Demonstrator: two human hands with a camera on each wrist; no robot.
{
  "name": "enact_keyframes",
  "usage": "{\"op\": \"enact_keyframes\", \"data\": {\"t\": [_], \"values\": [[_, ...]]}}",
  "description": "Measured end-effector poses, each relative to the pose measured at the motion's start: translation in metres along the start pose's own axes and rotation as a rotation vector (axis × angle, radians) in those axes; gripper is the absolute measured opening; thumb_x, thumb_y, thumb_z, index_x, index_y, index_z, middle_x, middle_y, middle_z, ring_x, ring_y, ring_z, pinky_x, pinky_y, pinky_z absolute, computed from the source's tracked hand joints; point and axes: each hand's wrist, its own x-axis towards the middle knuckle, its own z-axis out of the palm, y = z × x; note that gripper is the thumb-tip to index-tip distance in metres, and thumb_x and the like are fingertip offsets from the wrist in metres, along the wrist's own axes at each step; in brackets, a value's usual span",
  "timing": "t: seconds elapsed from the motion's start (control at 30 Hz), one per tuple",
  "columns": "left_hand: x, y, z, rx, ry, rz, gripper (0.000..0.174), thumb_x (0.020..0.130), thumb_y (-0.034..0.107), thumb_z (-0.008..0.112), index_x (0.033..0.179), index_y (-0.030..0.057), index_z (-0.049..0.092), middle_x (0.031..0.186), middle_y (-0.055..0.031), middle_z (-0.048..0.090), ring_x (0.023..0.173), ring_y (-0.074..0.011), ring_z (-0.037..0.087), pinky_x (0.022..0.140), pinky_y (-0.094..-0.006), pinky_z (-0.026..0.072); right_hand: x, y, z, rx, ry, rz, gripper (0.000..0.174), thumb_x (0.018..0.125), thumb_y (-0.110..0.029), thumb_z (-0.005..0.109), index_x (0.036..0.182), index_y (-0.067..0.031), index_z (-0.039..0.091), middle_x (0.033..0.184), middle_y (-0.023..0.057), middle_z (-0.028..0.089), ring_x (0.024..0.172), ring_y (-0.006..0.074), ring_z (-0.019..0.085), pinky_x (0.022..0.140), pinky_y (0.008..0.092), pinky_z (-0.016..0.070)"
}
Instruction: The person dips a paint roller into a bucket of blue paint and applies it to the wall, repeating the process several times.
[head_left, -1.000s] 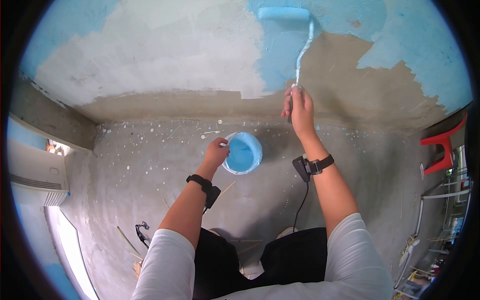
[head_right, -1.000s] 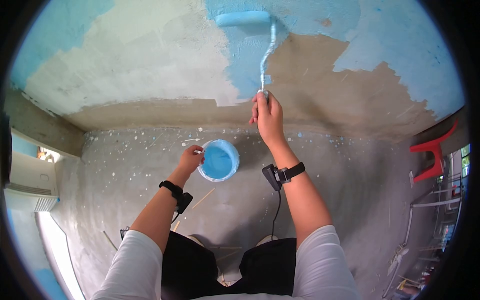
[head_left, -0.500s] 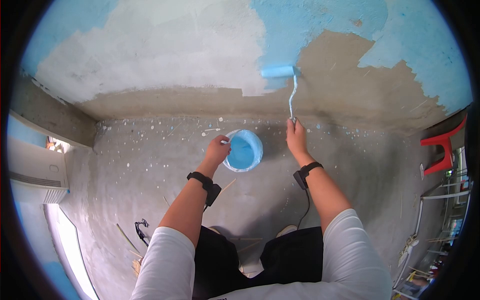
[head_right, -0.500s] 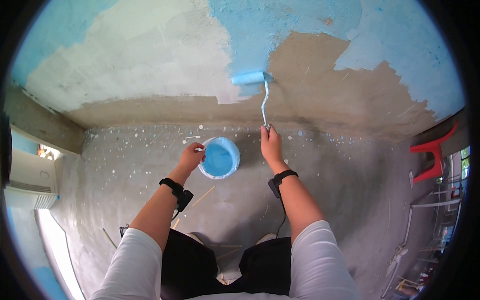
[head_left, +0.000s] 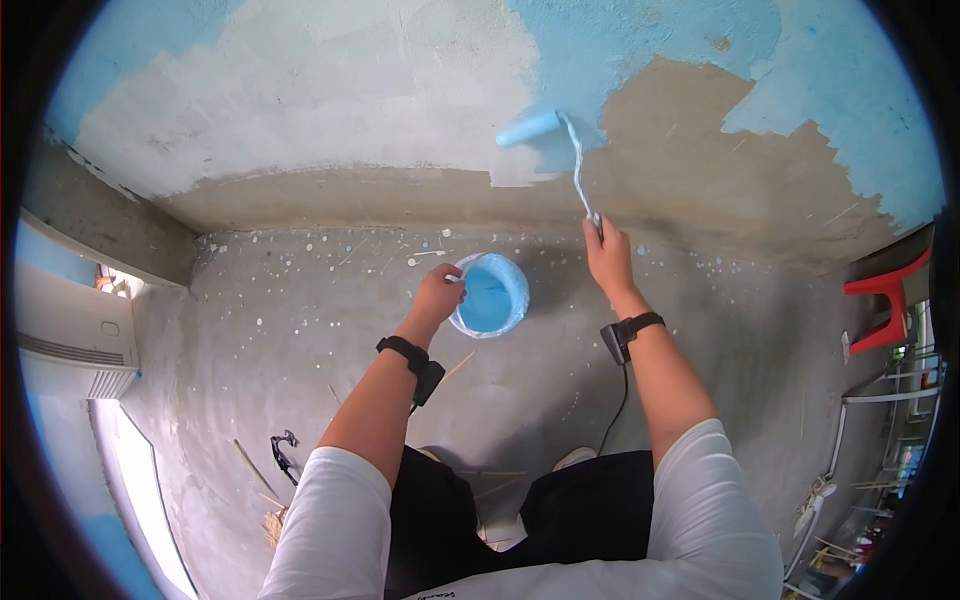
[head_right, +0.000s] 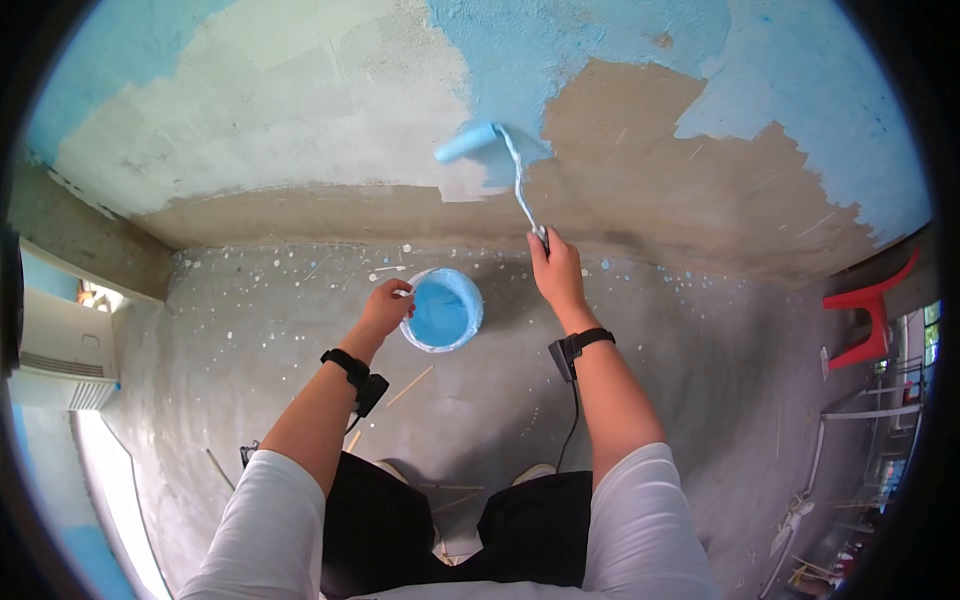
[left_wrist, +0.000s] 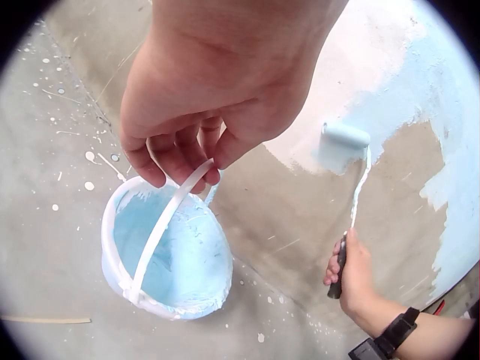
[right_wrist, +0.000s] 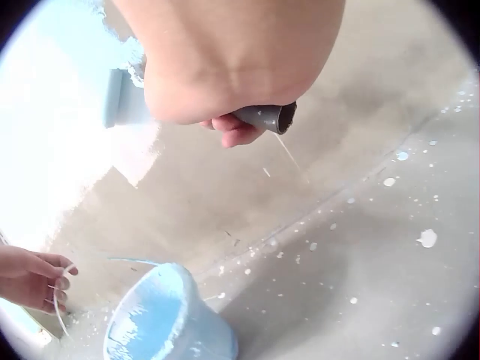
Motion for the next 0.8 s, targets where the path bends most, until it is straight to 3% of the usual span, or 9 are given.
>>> {"op": "enact_keyframes", "data": {"t": [0.07,0.13,0.27,0.37,0.43,0.63,0.8], "values": [[0.001,-0.001,-0.001,-0.014,-0.012,-0.006,0.022,0.086,0.008,0.063,0.105,-0.0003,0.061,0.077,-0.0119,0.069,0.067,-0.0174,0.066,0.062,-0.0303,0.0521,0.017,-0.029,-0.005,0.035,0.012,-0.052,0.029,0.098,-0.027,0.056,0.086,0.0003,0.054,0.063,0.0205,0.055,0.058,0.0411,0.053,0.053,0.0434,0.0422],[0.002,0.000,-0.001,-0.029,-0.026,-0.014,0.020,0.087,0.007,0.062,0.105,-0.0005,0.060,0.078,-0.0112,0.068,0.067,-0.0167,0.065,0.063,-0.0297,0.0511,0.031,-0.058,-0.010,0.309,-0.005,0.117,0.030,0.098,-0.026,0.056,0.085,0.0011,0.053,0.060,0.0172,0.051,0.052,0.0331,0.051,0.052,0.0390,0.0409],[0.006,-0.004,0.000,-0.035,-0.014,-0.008,0.021,0.086,0.008,0.062,0.105,-0.0006,0.061,0.077,-0.0116,0.068,0.066,-0.0169,0.066,0.062,-0.0301,0.0514,0.041,-0.079,-0.013,0.360,0.003,0.175,0.031,0.098,-0.025,0.056,0.085,0.0023,0.054,0.059,0.0157,0.050,0.051,0.0280,0.051,0.052,0.0380,0.0406],[0.007,-0.005,0.001,-0.046,-0.010,0.004,0.022,0.085,0.008,0.063,0.105,-0.0004,0.061,0.075,-0.0119,0.069,0.064,-0.0170,0.066,0.060,-0.0305,0.0517,0.035,-0.054,0.001,0.201,0.088,0.058,0.031,0.098,-0.026,0.056,0.085,0.0020,0.054,0.060,0.0165,0.052,0.052,0.0309,0.050,0.053,0.0392,0.0420],[0.006,-0.004,0.001,-0.039,-0.009,0.002,0.022,0.085,0.008,0.063,0.105,-0.0004,0.061,0.075,-0.0118,0.069,0.064,-0.0168,0.066,0.060,-0.0304,0.0515,0.021,-0.033,0.005,0.060,0.136,-0.007,0.030,0.098,-0.027,0.056,0.086,0.0010,0.055,0.064,0.0190,0.056,0.057,0.0374,0.054,0.055,0.0427,0.0435],[0.004,-0.003,0.000,-0.044,-0.005,0.003,0.021,0.085,0.008,0.064,0.104,-0.0003,0.061,0.075,-0.0119,0.069,0.064,-0.0171,0.066,0.060,-0.0303,0.0520,-0.026,0.044,0.005,-0.192,0.005,0.133,0.030,0.096,-0.030,0.057,0.089,-0.0010,0.056,0.075,0.0239,0.063,0.075,0.0466,0.061,0.062,0.0516,0.0455],[0.006,-0.006,0.000,-0.053,-0.013,0.008,0.022,0.085,0.008,0.064,0.105,-0.0004,0.061,0.076,-0.0121,0.069,0.065,-0.0177,0.067,0.060,-0.0304,0.0524,-0.039,0.069,-0.001,-0.258,-0.045,0.117,0.030,0.097,-0.029,0.057,0.090,0.0006,0.056,0.070,0.0245,0.059,0.070,0.0466,0.058,0.057,0.0478,0.0432]]}}
